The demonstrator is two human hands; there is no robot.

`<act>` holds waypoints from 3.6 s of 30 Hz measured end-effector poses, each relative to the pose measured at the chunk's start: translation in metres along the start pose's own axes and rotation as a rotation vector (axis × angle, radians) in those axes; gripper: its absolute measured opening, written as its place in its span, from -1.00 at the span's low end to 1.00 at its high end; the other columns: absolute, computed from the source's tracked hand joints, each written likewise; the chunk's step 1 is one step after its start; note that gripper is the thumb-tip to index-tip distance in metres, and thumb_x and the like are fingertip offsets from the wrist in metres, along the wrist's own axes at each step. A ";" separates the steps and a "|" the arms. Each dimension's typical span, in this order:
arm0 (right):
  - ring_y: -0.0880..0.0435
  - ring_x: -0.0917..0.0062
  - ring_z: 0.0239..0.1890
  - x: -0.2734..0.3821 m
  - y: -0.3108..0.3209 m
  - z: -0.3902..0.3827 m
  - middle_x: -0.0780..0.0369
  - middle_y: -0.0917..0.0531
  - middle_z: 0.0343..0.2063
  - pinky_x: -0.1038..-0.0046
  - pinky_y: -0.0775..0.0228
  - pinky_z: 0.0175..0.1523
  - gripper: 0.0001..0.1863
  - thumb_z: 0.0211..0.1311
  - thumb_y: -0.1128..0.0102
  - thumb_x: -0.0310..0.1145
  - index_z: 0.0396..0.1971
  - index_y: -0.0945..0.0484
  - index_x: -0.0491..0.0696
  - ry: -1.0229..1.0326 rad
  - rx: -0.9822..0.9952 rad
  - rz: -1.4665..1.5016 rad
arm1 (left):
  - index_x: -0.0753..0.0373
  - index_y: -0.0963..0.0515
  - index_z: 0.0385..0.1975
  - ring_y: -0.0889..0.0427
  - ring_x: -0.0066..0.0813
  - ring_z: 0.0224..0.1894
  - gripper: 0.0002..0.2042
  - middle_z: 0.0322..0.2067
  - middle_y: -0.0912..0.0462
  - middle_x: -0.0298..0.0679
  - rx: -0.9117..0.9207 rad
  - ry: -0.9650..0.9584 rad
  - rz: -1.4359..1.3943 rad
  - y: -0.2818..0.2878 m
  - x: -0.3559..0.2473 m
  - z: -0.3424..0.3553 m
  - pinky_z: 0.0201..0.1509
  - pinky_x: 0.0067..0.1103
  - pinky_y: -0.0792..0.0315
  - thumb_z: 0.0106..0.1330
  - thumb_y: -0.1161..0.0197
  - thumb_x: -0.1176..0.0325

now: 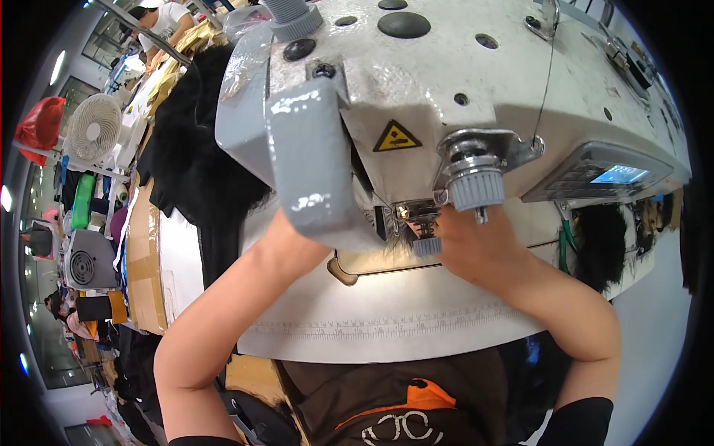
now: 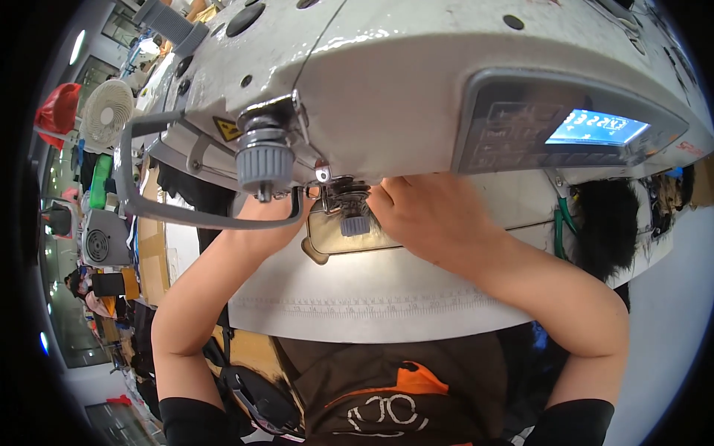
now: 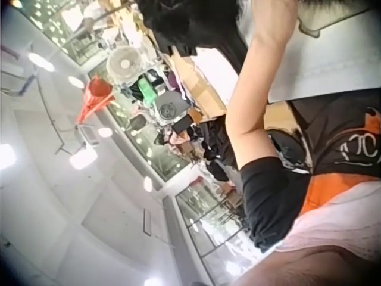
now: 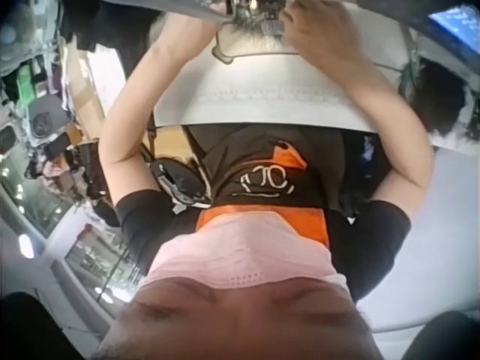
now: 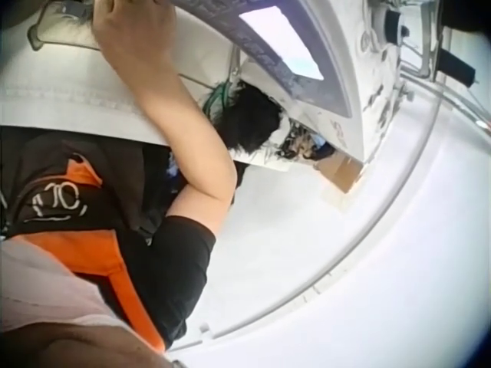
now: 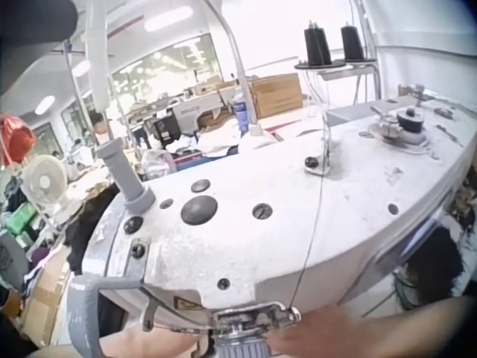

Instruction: Sewing fur trim onto a black garment using an industrial sewing machine.

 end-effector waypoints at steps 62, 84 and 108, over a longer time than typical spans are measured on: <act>-0.66 0.37 -0.38 -0.006 -0.011 -0.006 0.28 -0.68 -0.42 0.22 -0.42 -0.35 -0.76 0.00 -0.41 -0.32 -0.26 -0.74 0.03 0.028 0.042 0.340 | 0.38 -0.62 -0.24 -0.64 -0.37 -0.25 -0.78 -0.29 -0.64 -0.24 0.115 -0.499 0.320 0.027 -0.037 -0.025 0.04 -0.44 -0.51 0.12 -0.28 0.44; -0.68 0.49 -0.22 -0.012 0.002 0.000 0.34 -0.59 -0.35 0.36 -0.56 -0.39 -0.87 0.06 -0.25 -0.38 -0.37 -0.54 -0.03 -0.022 0.004 0.344 | 0.14 -0.68 -0.25 -0.58 -0.33 0.03 -0.73 -0.10 -0.64 -0.33 0.154 -0.449 0.302 0.022 -0.025 -0.019 0.26 -0.29 -0.43 0.02 -0.24 0.29; -0.66 0.35 -0.11 -0.005 -0.005 -0.004 0.27 -0.66 -0.24 0.25 -0.50 -0.09 -0.85 0.04 -0.35 -0.38 -0.34 -0.67 -0.02 -0.086 0.004 0.281 | 0.26 -0.68 -0.22 -0.62 -0.35 -0.21 -0.76 -0.29 -0.62 -0.35 0.198 -0.345 0.427 0.016 -0.024 -0.028 0.21 -0.35 -0.45 0.11 -0.29 0.39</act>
Point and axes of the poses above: each hand's wrist, its own z-axis towards the middle knuckle, its own y-axis out of the back of the hand, x = y × z, the point moved 3 cm from there along z, towards the middle knuckle
